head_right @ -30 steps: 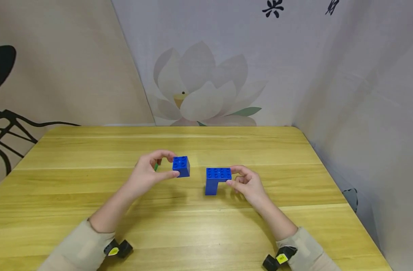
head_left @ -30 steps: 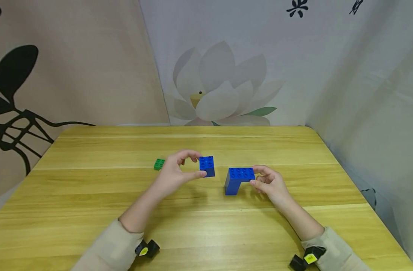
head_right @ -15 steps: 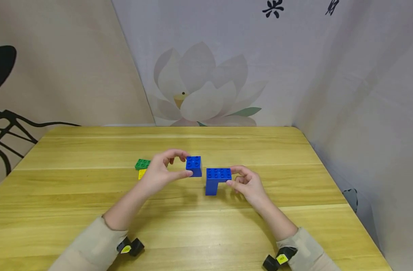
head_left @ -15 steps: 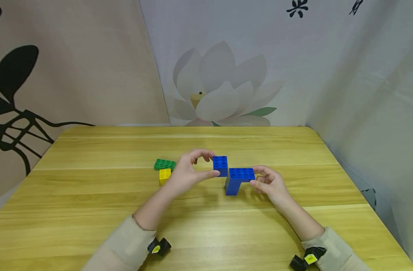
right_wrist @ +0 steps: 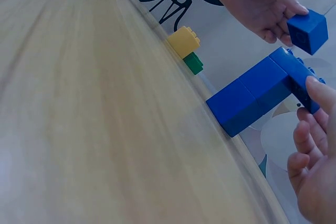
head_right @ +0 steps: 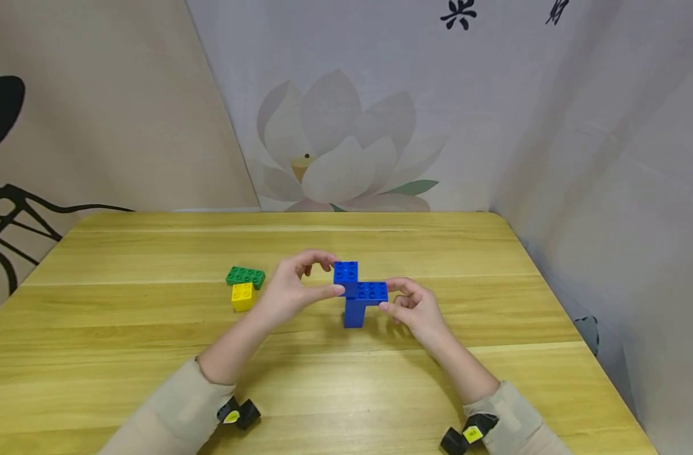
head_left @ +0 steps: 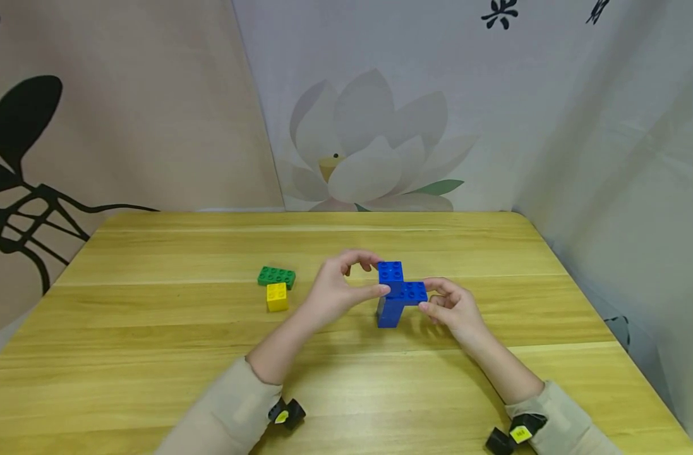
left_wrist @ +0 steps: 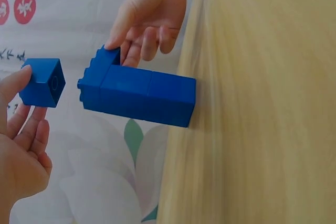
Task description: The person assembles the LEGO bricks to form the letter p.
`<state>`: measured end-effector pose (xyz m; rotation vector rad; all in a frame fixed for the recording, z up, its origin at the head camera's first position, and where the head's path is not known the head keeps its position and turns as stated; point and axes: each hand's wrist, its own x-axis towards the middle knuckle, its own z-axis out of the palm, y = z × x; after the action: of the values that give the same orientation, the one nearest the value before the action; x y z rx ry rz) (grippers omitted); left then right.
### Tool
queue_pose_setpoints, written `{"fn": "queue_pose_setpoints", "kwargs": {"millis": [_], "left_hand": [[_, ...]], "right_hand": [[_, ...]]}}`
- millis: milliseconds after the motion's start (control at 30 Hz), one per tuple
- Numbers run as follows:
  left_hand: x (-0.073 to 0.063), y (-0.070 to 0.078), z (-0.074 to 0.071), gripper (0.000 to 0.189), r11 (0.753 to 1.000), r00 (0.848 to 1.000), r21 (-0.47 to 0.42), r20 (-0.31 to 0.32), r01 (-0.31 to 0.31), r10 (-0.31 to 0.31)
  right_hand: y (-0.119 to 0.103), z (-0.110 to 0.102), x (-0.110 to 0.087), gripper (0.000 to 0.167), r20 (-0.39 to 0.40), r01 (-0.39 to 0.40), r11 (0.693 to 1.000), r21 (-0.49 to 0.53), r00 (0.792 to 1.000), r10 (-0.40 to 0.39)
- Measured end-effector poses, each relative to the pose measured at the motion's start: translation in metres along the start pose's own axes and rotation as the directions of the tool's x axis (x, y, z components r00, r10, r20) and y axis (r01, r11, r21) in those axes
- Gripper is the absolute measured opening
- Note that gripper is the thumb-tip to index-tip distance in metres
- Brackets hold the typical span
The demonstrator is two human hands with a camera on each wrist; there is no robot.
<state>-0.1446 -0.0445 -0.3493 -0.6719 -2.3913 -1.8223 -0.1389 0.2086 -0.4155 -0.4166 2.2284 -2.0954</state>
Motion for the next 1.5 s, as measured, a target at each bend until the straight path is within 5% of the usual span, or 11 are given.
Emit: {"fn": "queue_pose_setpoints", "kwargs": {"millis": [533, 1033, 1333, 1500], "left_hand": [[0.004, -0.013, 0.017, 0.035, 0.999, 0.998, -0.038, -0.055, 0.014, -0.016], [0.004, -0.014, 0.022, 0.036, 0.998, 0.999, -0.061, -0.04, 0.034, -0.037], [0.004, -0.016, 0.022, 0.035, 0.999, 0.999, -0.051, -0.041, 0.018, -0.02], [0.004, -0.018, 0.023, 0.033, 0.998, 0.998, -0.039, -0.04, -0.04, 0.038]], "right_hand": [[0.001, 0.0, 0.0, 0.027, 0.005, 0.015, 1.0, -0.004, 1.0, -0.015], [0.001, 0.0, 0.0, 0.027, 0.008, 0.018, 1.0, -0.016, 1.0, -0.018], [0.001, -0.001, 0.0, 0.026, 0.002, 0.011, 1.0, -0.024, 1.0, -0.011], [0.0, -0.001, 0.0, 0.026, 0.006, 0.008, 0.999, -0.032, 1.0, -0.008]]}}
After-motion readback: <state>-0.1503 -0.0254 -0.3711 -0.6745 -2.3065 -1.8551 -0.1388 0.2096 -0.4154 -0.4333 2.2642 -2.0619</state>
